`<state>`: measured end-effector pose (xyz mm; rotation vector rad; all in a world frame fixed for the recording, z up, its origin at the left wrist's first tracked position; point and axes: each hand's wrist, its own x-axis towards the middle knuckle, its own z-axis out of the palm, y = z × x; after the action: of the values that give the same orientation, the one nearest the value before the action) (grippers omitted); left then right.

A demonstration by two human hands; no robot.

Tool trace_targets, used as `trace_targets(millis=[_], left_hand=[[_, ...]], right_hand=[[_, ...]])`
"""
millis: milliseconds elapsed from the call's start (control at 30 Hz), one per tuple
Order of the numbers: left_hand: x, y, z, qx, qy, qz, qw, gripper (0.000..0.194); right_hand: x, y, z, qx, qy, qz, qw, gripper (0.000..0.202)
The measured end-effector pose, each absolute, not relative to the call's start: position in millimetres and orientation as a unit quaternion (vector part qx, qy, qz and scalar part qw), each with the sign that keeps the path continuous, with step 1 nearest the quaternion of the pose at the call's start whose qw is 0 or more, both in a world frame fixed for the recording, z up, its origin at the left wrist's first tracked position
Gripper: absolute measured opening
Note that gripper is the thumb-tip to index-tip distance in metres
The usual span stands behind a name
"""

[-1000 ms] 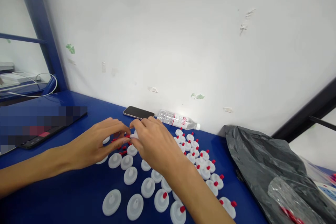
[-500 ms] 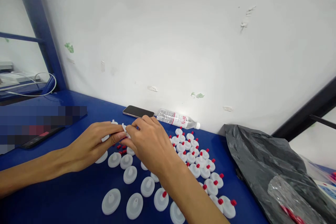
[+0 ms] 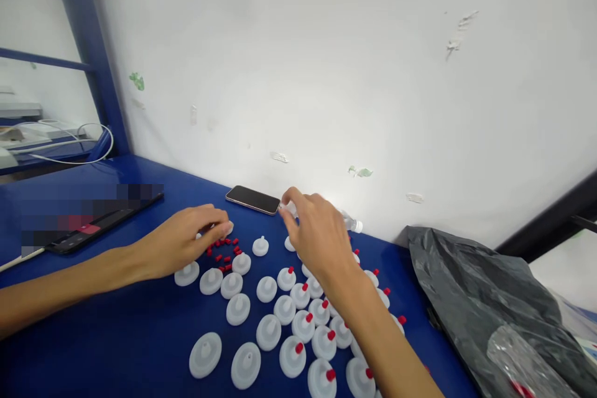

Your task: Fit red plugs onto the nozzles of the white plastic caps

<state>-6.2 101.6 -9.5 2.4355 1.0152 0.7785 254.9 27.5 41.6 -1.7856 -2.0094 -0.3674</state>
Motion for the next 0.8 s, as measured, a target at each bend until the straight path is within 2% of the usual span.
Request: trace_targets(millis=[133,333,400,500,600,800], left_hand=[[-5,98,-15,0.901,0.335,0.226,0.16,0.034],[-8,105,-18,0.916,0.334,0.183,0.129,0.024],[-8,104,-19,0.917,0.335,0.175,0.126,0.022],[-7,100,-18,0.918,0.332,0.179,0.121,0.024],[-7,99,-15,0.916,0.329,0.199,0.117,0.031],[-6,97,-9,0.911,0.313,0.242,0.117,0.036]], right_hand=[[241,27,33,-0.653,-0.742,-0.035,0.147,0.005],[240,29,24,-0.644,-0.757,0.046,0.102,0.013],[241,29,28,-0.646,-0.756,0.046,0.097,0.021],[247,29,37,-0.679,-0.728,-0.017,0.097,0.029],[257,32,36,-0.701,-0.706,-0.057,0.078,0.021],[271,39,19,-0.683,-0.727,0.008,0.072,0.008]])
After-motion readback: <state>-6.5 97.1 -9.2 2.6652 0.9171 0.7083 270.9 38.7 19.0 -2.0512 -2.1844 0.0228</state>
